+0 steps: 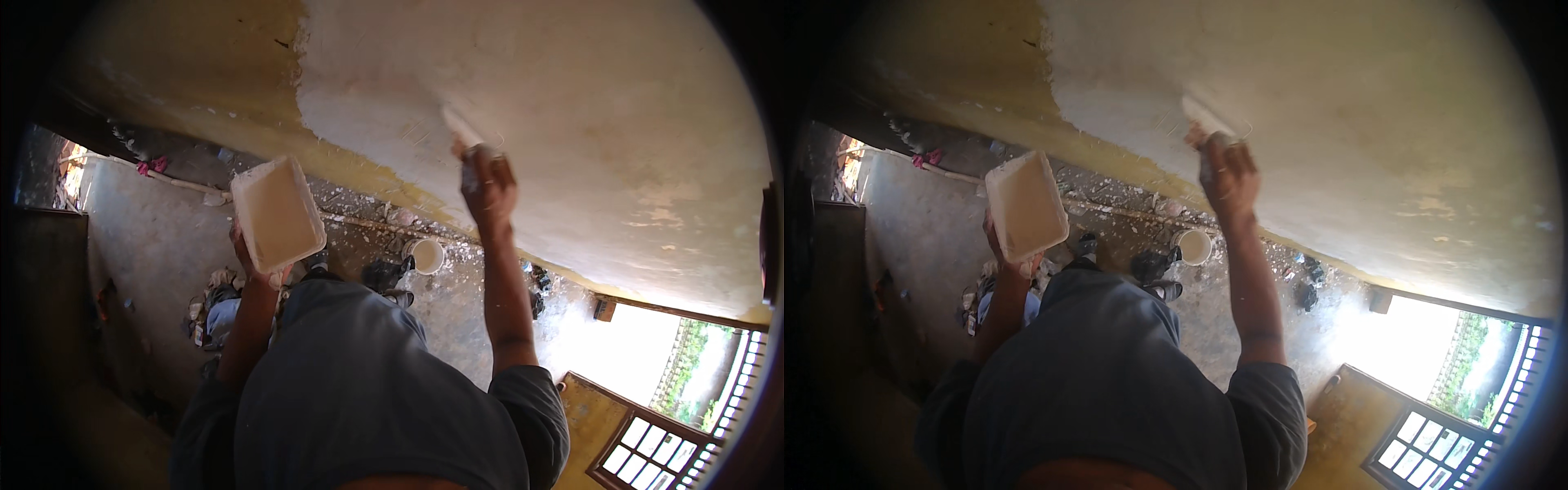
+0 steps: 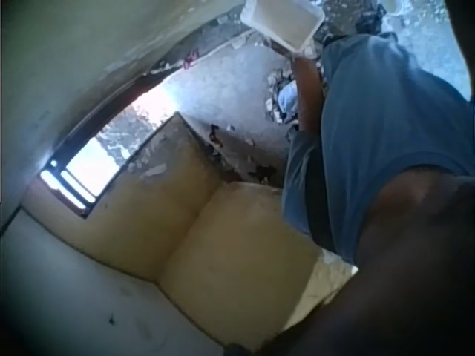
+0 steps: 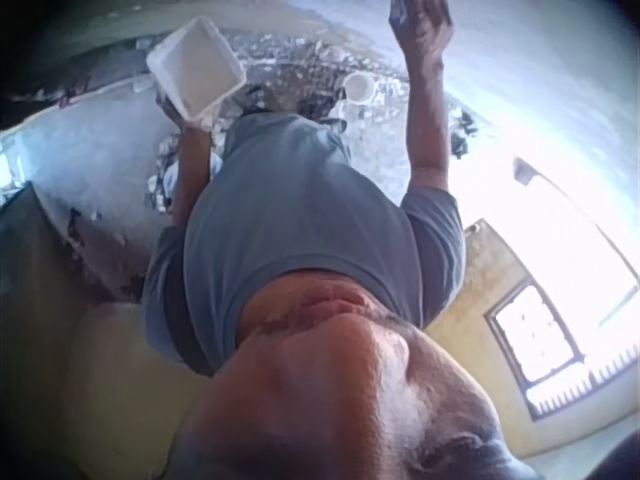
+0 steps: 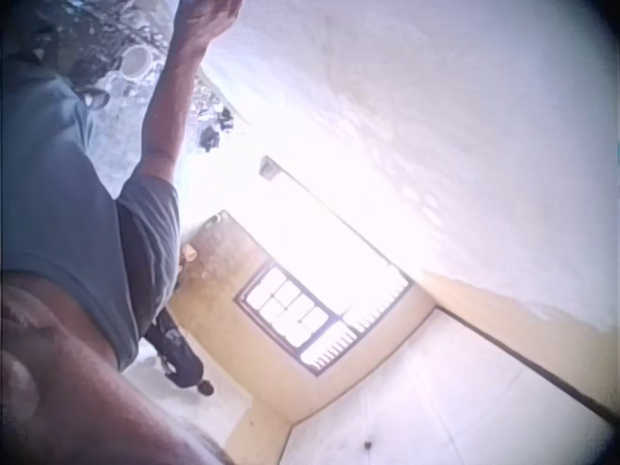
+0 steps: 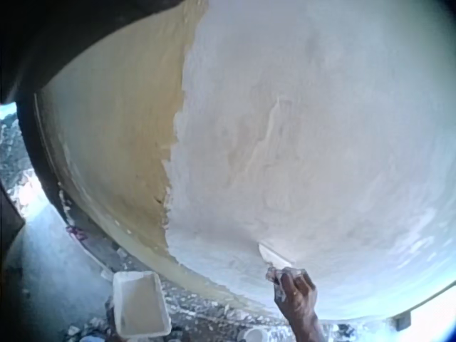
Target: The person applies a white plaster or filler substance to a wall using a metal trowel, repeatedly picking up plaster from a handheld container and smoothing it over the surface.
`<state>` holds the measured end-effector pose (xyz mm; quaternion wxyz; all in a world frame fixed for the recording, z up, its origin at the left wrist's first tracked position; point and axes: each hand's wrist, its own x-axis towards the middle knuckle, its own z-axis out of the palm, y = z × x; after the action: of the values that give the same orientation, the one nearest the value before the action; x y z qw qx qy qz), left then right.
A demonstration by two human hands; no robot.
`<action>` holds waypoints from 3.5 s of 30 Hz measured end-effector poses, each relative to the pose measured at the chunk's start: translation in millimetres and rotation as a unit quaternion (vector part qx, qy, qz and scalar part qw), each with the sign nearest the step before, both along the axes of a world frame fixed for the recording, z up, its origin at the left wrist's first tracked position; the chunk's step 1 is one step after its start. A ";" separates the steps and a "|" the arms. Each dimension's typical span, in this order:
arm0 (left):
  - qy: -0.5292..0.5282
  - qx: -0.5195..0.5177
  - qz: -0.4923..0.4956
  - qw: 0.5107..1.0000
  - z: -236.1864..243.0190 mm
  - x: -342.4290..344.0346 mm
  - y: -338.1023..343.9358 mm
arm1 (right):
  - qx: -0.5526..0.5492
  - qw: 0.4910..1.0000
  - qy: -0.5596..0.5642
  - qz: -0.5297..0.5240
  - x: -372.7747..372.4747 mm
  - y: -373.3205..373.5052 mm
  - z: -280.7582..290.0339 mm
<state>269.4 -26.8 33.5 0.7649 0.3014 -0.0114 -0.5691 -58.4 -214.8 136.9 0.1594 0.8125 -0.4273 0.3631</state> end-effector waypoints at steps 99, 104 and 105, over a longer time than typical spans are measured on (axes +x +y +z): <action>-0.059 -0.145 -0.032 0.987 -36.0 5.4 43.3 | 0.151 0.972 0.179 0.019 17.9 -29.1 -190.6; -0.145 -0.091 0.003 0.985 -70.3 11.6 52.1 | 0.088 0.984 0.152 -0.009 6.3 -31.5 -145.6; -0.148 -0.092 0.002 0.985 -78.7 14.5 52.4 | 0.086 0.984 0.154 -0.011 3.5 -31.1 -134.1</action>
<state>283.9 25.6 -45.1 0.7806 0.3105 -0.1758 -0.5132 -54.9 -245.9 2.8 0.1569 0.8645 -0.4363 0.1939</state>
